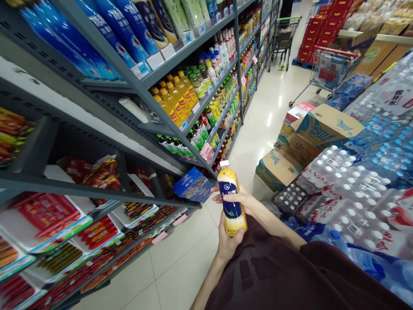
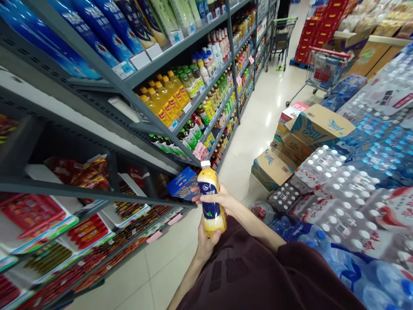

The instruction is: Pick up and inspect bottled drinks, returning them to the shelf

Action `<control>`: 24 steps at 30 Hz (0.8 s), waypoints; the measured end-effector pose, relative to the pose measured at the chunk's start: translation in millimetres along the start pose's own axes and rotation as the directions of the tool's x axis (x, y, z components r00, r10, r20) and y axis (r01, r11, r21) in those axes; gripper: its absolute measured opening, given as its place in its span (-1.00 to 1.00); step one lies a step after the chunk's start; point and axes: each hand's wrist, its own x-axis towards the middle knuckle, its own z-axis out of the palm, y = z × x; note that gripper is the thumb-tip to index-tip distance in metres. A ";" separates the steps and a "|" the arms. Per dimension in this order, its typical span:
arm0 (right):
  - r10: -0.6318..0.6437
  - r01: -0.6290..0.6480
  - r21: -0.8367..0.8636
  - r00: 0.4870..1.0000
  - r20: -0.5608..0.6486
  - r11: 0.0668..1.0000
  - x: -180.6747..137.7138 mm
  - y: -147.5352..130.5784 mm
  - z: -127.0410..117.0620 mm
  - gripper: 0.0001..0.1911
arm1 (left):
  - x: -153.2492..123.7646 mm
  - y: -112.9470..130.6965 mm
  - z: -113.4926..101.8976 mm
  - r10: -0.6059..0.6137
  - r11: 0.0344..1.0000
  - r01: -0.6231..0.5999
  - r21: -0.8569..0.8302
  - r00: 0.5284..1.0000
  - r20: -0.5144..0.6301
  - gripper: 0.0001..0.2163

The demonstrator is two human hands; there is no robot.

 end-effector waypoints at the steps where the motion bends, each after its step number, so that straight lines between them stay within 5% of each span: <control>1: 0.005 -0.005 -0.005 1.000 0.001 1.000 0.3 1.7 -0.7 -0.45 | 0.4 0.6 -0.3 -0.011 1.000 0.011 0.009 1.000 -0.006 -0.34; 15: 0.010 -0.011 -0.007 0.997 -0.070 1.000 -0.7 2.5 2.1 -0.52 | 2.3 7.0 -0.3 0.006 1.000 -0.007 0.026 1.000 0.016 -0.23; 24: 0.016 -0.040 -0.118 0.980 -0.196 0.992 3.0 1.3 6.4 -0.39 | 2.8 1.1 -3.4 -0.026 0.976 0.057 0.208 0.988 -0.150 -0.27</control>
